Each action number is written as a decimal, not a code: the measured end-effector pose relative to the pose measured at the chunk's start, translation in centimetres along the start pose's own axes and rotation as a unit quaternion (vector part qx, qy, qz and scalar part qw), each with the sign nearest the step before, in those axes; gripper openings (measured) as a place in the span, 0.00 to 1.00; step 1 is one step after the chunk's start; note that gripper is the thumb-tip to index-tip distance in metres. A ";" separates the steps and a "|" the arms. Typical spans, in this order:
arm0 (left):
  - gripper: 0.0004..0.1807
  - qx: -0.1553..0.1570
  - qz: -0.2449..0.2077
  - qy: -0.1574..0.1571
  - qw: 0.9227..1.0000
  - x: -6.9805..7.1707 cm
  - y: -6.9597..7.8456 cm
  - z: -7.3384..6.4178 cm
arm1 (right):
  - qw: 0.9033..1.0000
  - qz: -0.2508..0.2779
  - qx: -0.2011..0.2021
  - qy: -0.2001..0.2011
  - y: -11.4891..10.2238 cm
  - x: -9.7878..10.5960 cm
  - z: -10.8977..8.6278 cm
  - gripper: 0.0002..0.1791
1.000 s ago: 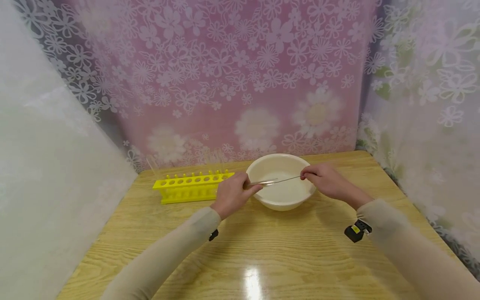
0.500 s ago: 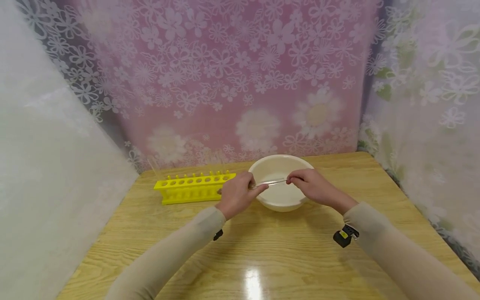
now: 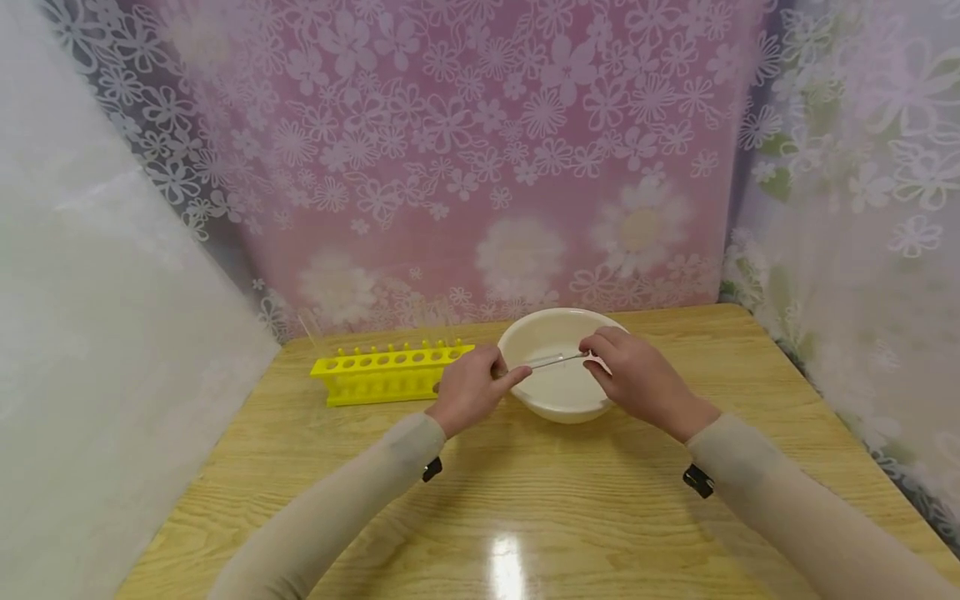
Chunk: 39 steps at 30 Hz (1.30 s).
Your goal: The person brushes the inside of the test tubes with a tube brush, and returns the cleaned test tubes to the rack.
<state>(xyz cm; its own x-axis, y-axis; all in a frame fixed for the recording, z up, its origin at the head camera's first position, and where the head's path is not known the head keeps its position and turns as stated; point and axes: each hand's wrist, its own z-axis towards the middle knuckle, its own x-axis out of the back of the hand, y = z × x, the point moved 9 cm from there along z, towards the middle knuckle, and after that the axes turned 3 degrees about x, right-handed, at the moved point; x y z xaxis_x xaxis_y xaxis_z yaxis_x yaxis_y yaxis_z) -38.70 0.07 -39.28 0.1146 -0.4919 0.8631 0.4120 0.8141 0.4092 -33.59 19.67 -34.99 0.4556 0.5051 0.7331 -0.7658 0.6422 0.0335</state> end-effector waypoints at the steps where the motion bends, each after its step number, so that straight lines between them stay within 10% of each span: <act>1: 0.29 0.000 -0.004 -0.002 1.000 0.0 0.0 0.0 | 1.000 -0.014 0.021 0.009 -0.3 0.1 0.0 0.19; 6: 0.29 0.006 -0.020 -0.019 1.000 -0.2 -0.1 0.1 | 0.993 -0.058 0.099 0.037 -1.5 0.3 0.0 0.04; 11: 0.28 0.010 -0.024 -0.027 0.999 -0.3 -0.2 0.0 | 0.984 -0.100 0.145 0.029 -2.2 0.0 -0.3 0.22; 25: 0.28 -0.019 -0.026 -0.008 0.999 0.1 0.3 -0.4 | 0.973 -0.121 0.198 0.006 -3.0 0.5 -0.3 0.25; 29: 0.28 -0.023 -0.022 -0.004 0.999 0.2 0.5 -0.5 | 0.984 -0.085 0.153 -0.016 -2.3 0.4 -0.3 0.27; 32: 0.27 -0.037 0.001 0.015 0.999 0.5 0.8 -0.5 | 0.996 0.027 0.021 -0.084 -0.3 -0.3 0.0 0.18; 35: 0.26 -0.066 0.045 0.050 0.995 1.0 1.3 -0.6 | 0.957 0.201 -0.141 -0.152 2.0 -1.7 -0.6 0.11; 39: 0.25 -0.104 0.097 0.094 0.985 1.5 2.0 -0.9 | 0.848 0.393 -0.296 -0.197 3.6 -3.4 -1.9 0.19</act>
<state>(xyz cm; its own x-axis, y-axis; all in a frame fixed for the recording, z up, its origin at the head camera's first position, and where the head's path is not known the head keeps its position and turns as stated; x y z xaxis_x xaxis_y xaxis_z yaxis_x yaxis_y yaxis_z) -36.95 0.69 -37.46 0.3670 -0.3981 0.8407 0.5407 0.8267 0.1554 -37.04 21.31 -38.67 -0.3659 0.7548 0.5444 -0.3466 0.4324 -0.8324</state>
